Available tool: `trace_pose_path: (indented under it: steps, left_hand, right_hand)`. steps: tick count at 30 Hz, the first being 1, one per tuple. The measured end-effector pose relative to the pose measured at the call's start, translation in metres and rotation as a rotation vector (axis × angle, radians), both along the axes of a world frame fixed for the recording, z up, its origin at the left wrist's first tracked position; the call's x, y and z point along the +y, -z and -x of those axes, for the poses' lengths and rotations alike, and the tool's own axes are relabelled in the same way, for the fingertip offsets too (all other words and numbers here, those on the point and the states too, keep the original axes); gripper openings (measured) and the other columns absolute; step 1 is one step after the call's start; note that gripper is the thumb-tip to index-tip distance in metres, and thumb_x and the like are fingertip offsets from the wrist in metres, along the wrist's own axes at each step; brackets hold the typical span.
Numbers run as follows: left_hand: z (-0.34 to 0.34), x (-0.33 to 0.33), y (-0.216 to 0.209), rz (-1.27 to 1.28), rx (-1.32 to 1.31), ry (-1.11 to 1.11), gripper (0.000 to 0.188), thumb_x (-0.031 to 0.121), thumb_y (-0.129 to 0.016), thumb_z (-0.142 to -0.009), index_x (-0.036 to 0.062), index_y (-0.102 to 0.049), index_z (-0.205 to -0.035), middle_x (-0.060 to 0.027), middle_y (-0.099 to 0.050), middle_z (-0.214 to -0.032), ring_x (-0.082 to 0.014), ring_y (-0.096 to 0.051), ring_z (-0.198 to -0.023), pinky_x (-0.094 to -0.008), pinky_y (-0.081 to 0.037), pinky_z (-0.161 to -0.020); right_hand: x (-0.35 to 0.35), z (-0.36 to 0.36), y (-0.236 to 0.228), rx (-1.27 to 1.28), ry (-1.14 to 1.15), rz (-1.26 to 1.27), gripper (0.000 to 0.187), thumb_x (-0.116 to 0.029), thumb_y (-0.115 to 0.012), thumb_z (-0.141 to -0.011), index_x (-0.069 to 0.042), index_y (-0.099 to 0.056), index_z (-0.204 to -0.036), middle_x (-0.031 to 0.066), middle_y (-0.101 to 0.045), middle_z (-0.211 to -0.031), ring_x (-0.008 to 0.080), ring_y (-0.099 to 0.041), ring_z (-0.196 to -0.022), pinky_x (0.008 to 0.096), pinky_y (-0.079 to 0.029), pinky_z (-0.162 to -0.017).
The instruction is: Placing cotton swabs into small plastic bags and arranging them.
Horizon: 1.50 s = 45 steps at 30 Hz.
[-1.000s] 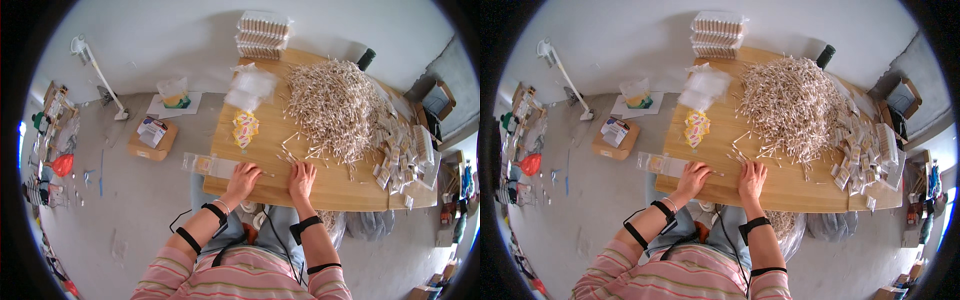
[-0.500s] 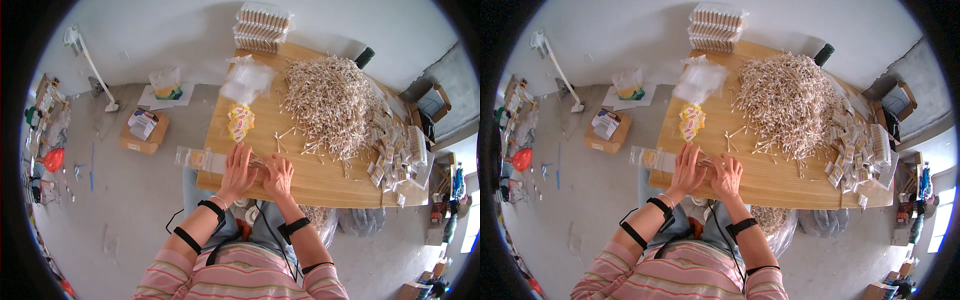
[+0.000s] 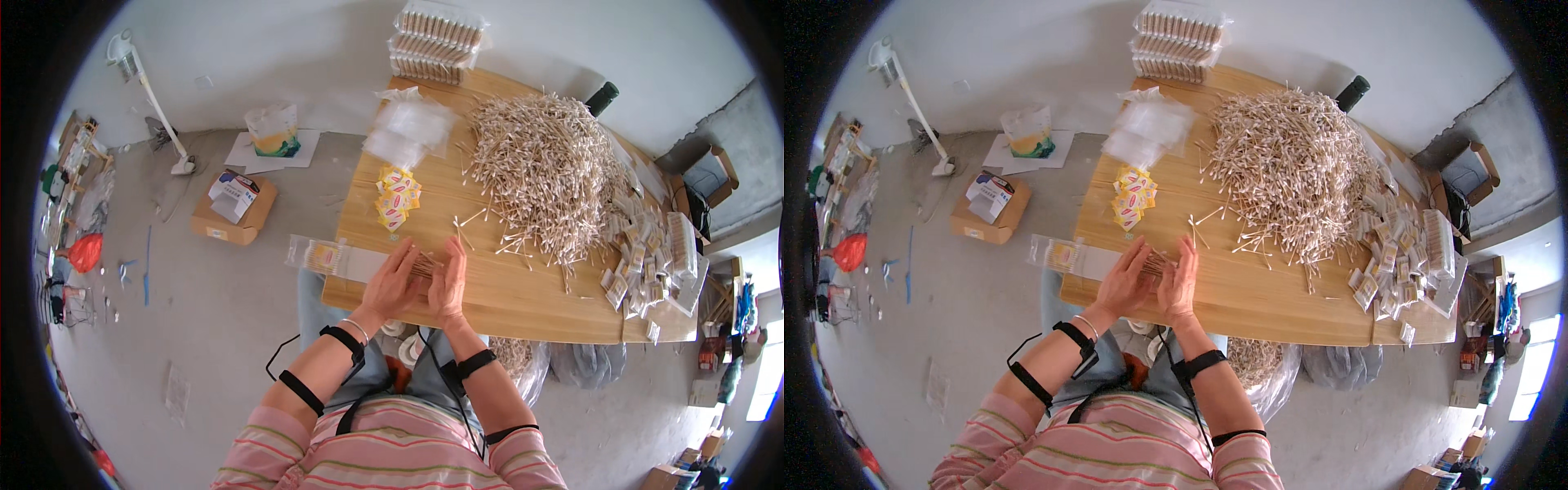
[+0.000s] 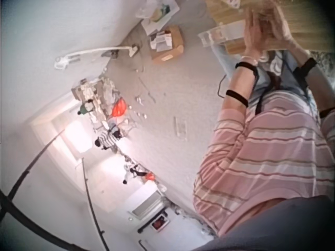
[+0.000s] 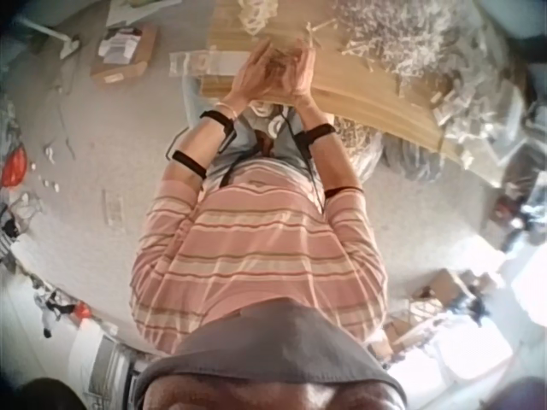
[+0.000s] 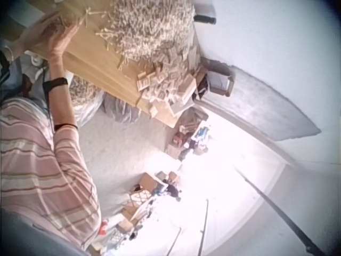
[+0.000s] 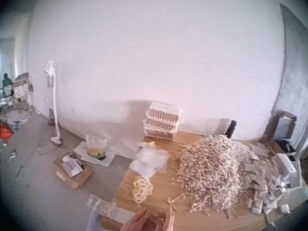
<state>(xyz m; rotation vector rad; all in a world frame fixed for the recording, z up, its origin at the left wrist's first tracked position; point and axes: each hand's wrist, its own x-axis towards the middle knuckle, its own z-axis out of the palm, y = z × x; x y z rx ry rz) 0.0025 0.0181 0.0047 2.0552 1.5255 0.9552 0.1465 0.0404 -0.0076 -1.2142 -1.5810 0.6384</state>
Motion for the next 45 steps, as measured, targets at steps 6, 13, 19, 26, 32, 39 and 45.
trace_pose_path:
  steps: [6,13,19,26,32,39,45]
  left_hand:
    - [0.000,0.003,0.003,-0.093,0.000,-0.079,0.059,0.013,-0.062,-0.080,-0.0062,-0.042,-0.132,-0.0219,-0.042,-0.140,-0.0376,-0.038,-0.132,-0.0475,-0.030,-0.112]
    - [-0.001,0.005,-0.002,-0.051,0.107,-0.018,0.049,0.008,-0.062,-0.078,-0.0023,-0.052,-0.125,-0.0193,-0.050,-0.133,-0.0370,-0.042,-0.129,-0.0489,-0.030,-0.113]
    - [-0.004,0.003,-0.008,-0.156,0.201,0.012,0.039,0.014,-0.060,-0.082,0.0032,-0.056,-0.119,-0.0138,-0.055,-0.125,-0.0313,-0.047,-0.123,-0.0459,-0.030,-0.113]
    - [-0.005,0.001,-0.012,-0.115,0.147,-0.017,0.040,0.014,-0.060,-0.082,0.0029,-0.054,-0.119,-0.0134,-0.056,-0.117,-0.0330,-0.049,-0.116,-0.0449,-0.035,-0.110]
    - [-0.004,-0.001,-0.011,-0.033,-0.031,-0.099,0.063,0.013,-0.060,-0.082,0.0003,-0.035,-0.138,-0.0212,-0.046,-0.131,-0.0392,-0.044,-0.121,-0.0454,-0.037,-0.106]
    - [0.005,0.001,0.003,-0.069,-0.251,-0.190,0.056,-0.002,-0.046,-0.087,-0.0003,-0.033,-0.141,-0.0236,-0.044,-0.136,-0.0416,-0.042,-0.125,-0.0453,-0.039,-0.105]
    - [0.005,0.000,0.002,-0.094,-0.286,-0.203,0.053,-0.007,-0.043,-0.088,0.0011,-0.035,-0.140,-0.0232,-0.047,-0.134,-0.0420,-0.046,-0.123,-0.0443,-0.042,-0.102]
  right_hand:
    - [-0.002,0.000,-0.003,-0.476,-0.116,-0.001,0.040,-0.001,-0.054,-0.082,-0.002,-0.055,-0.121,0.0200,-0.047,-0.134,0.0408,-0.037,-0.130,0.0511,-0.029,-0.111]
    - [-0.006,-0.011,0.001,-0.390,-0.083,-0.079,0.032,-0.008,-0.063,-0.079,-0.004,-0.061,-0.111,0.0156,-0.052,-0.126,0.0385,-0.042,-0.122,0.0508,-0.035,-0.104]
    - [0.033,-0.032,-0.015,-0.528,0.266,0.082,0.031,-0.015,-0.069,-0.080,-0.007,-0.061,-0.109,0.0143,-0.054,-0.114,0.0371,-0.047,-0.107,0.0470,-0.039,-0.093]
    - [0.047,-0.023,-0.001,-0.448,0.132,0.175,0.017,-0.015,-0.070,-0.079,-0.011,-0.069,-0.096,0.0090,-0.058,-0.102,0.0324,-0.051,-0.101,0.0460,-0.040,-0.088]
    - [0.024,-0.016,-0.013,-0.449,-0.084,0.158,0.018,-0.007,-0.064,-0.079,-0.012,-0.071,-0.095,0.0077,-0.061,-0.100,0.0319,-0.054,-0.096,0.0460,-0.041,-0.087]
    - [-0.024,0.003,-0.021,-0.891,-0.110,0.005,0.064,-0.030,-0.062,-0.086,-0.001,-0.042,-0.140,0.0161,-0.038,-0.148,0.0370,-0.026,-0.141,0.0501,-0.018,-0.116]
    - [-0.001,0.004,-0.021,-0.956,-0.160,0.075,0.076,-0.042,-0.058,-0.087,-0.002,-0.032,-0.146,0.0158,-0.029,-0.153,0.0357,-0.016,-0.146,0.0521,-0.009,-0.118]
